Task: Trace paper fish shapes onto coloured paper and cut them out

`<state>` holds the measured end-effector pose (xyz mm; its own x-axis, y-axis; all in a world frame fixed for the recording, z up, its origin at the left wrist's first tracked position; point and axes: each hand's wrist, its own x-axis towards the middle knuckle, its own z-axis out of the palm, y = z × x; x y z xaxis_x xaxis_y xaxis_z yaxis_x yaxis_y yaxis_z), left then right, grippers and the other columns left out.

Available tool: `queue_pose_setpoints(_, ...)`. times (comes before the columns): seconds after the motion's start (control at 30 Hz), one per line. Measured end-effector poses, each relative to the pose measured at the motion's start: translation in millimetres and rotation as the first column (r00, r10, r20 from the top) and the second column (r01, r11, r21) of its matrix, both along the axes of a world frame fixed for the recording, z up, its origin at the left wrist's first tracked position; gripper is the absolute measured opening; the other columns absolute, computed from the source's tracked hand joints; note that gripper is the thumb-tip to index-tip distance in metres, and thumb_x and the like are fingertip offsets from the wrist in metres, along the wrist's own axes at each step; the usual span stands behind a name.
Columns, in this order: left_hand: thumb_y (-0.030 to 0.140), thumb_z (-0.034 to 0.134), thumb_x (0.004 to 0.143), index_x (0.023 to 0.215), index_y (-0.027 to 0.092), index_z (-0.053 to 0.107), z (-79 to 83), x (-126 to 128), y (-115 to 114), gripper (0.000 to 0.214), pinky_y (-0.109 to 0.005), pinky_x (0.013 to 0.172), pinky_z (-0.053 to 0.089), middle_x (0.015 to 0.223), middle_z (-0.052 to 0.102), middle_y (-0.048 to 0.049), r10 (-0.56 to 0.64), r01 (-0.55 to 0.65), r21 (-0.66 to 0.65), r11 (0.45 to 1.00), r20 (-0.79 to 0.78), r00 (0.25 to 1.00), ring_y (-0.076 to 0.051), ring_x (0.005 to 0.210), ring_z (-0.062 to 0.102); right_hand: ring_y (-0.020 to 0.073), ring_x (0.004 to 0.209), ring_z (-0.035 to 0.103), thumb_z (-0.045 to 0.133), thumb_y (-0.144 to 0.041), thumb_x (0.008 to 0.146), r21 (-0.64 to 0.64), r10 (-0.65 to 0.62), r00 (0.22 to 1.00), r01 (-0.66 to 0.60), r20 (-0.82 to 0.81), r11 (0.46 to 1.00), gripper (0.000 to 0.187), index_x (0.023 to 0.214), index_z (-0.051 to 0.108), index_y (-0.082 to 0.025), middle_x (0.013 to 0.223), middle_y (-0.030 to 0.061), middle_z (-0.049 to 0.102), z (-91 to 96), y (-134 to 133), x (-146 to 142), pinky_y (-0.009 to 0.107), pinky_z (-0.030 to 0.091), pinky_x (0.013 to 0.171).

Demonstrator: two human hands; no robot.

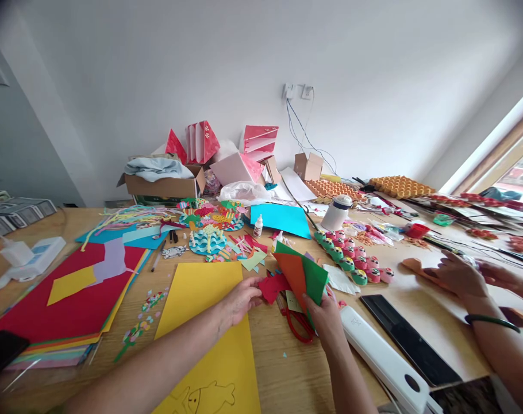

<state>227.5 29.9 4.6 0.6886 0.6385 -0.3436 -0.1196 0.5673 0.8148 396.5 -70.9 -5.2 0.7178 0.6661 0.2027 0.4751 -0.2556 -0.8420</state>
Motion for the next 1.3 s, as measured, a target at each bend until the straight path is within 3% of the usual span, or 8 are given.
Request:
queue_pose_setpoints(0.2,0.004,0.049,0.062,0.098,0.016,0.055,-2.4,-3,-2,0.039,-0.023,0.065,0.039,0.081,0.062,-0.0029,-0.078,0.077,-0.033,0.996,-0.019,0.997,-0.012,0.07,0.057,0.0228,0.064,0.06,0.048,-0.041,0.07,-0.248,0.149,0.969,-0.097,0.198,0.964,0.027,0.075,0.066,-0.022,0.061,0.0016,0.067,1.3,2,-17,0.028,0.039,0.056)
queue_pose_setpoints(0.3,0.006,0.054,0.062,0.099,0.018,0.056,-3.7,-5,-3,0.038,-0.025,0.064,0.04,0.074,0.061,-0.0014,-0.184,0.181,-0.055,0.982,-0.045,0.982,-0.012,0.063,0.058,0.0214,0.061,0.059,0.044,-0.039,0.074,-0.318,0.205,0.94,-0.113,0.271,0.941,0.024,0.072,0.062,-0.023,0.059,0.0012,0.065,1.6,3,-23,0.027,0.037,0.055)
queue_pose_setpoints(0.43,0.01,0.062,0.061,0.101,0.019,0.056,-0.7,-5,-7,0.042,-0.028,0.062,0.041,0.067,0.061,-0.0011,-0.295,0.293,-0.06,0.954,-0.035,0.955,-0.014,0.059,0.059,0.0215,0.07,0.062,0.045,-0.034,0.075,-0.371,0.277,0.904,-0.147,0.326,0.917,0.018,0.078,0.06,-0.024,0.074,0.0026,0.068,0.9,3,-28,0.028,0.04,0.061)
queue_pose_setpoints(0.63,0.015,0.066,0.063,0.105,0.019,0.05,0.6,1,-14,0.046,-0.025,0.064,0.042,0.083,0.062,-0.0025,-0.201,0.207,-0.082,0.975,0.075,0.977,-0.012,0.064,0.06,0.0249,0.093,0.06,0.052,-0.031,0.068,-0.385,0.298,0.879,-0.145,0.373,0.911,0.03,0.096,0.058,-0.021,0.1,0.0087,0.066,9.9,-25,-41,0.032,0.043,0.076)
queue_pose_setpoints(0.73,0.015,0.065,0.064,0.101,0.016,0.05,0.1,3,-14,0.04,-0.025,0.064,0.042,0.081,0.062,-0.0037,-0.161,0.175,-0.126,0.976,0.115,0.98,-0.012,0.062,0.06,0.021,0.07,0.063,0.044,-0.036,0.079,-0.504,0.329,0.868,-0.109,0.372,0.857,0.019,0.081,0.058,-0.024,0.079,0.0042,0.068,9.6,-45,-52,0.028,0.043,0.059)
queue_pose_setpoints(0.93,0.019,0.067,0.066,0.095,0.016,0.049,3.3,1,-18,0.035,-0.026,0.066,0.044,0.077,0.061,-0.0033,-0.106,0.138,-0.189,0.972,0.167,0.98,-0.012,0.063,0.06,0.0221,0.071,0.064,0.038,-0.023,0.083,-0.636,0.349,0.799,0.054,0.49,0.77,0.021,0.08,0.058,-0.022,0.084,0.0068,0.067,-14.0,-50,-59,0.027,0.038,0.052)
queue_pose_setpoints(1.1,0.022,0.067,0.068,0.091,0.016,0.048,1.6,3,-22,0.03,-0.025,0.064,0.043,0.081,0.06,-0.003,-0.074,0.105,-0.211,0.972,0.149,0.986,-0.01,0.06,0.058,0.0193,0.068,0.063,0.033,-0.017,0.083,-0.618,0.356,0.785,0.044,0.507,0.785,0.023,0.078,0.055,-0.021,0.083,0.0072,0.062,-18.5,-46,-63,0.026,0.04,0.051)
queue_pose_setpoints(1.3,0.013,0.056,0.072,0.092,0.017,0.047,-0.4,9,-17,0.023,-0.023,0.061,0.043,0.078,0.058,-0.0003,-0.042,0.05,-0.167,0.985,0.052,0.998,-0.009,0.059,0.056,0.0164,0.062,0.06,0.034,-0.02,0.08,-0.51,0.387,0.807,-0.126,0.446,0.851,0.021,0.072,0.053,-0.025,0.077,0.0046,0.058,-0.9,-63,-67,0.025,0.044,0.053)
